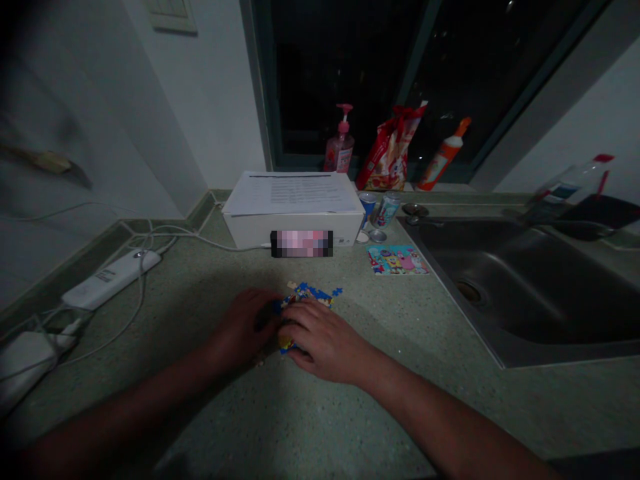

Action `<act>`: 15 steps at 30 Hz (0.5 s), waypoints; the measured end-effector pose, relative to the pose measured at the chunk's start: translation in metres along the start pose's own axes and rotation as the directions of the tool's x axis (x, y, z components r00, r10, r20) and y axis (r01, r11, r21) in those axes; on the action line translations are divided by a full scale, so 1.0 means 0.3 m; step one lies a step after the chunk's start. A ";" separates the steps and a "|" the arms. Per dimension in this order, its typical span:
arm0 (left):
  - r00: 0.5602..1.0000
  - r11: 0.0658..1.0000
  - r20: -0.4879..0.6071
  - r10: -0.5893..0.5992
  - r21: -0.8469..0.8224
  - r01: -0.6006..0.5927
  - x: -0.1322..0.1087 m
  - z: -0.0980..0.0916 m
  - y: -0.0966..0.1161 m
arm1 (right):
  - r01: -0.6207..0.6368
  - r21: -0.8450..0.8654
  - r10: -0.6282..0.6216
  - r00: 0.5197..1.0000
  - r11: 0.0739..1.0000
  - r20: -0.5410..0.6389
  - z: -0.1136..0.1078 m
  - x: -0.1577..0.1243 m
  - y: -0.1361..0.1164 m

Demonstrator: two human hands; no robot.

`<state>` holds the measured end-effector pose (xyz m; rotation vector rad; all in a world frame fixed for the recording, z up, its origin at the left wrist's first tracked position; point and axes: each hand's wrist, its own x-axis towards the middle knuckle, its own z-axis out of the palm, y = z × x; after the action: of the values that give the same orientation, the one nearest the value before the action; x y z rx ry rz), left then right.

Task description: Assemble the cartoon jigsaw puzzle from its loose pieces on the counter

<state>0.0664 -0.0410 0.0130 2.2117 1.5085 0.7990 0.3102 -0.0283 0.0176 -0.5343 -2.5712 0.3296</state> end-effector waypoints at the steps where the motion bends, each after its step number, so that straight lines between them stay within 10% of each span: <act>1: 1.000 1.000 0.001 -0.009 -0.007 0.009 0.001 0.001 0.000 | 0.010 -0.001 -0.010 1.000 1.000 0.001 -0.001 0.000 0.000; 15: 0.995 0.971 -0.027 -0.100 -0.223 0.091 0.001 -0.004 0.014 | 0.016 -0.016 -0.016 1.000 1.000 0.002 -0.007 0.002 -0.007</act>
<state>0.0687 -0.0423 0.0164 1.9580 1.4537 0.9347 0.3102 -0.0296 0.0201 -0.5194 -2.5802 0.3046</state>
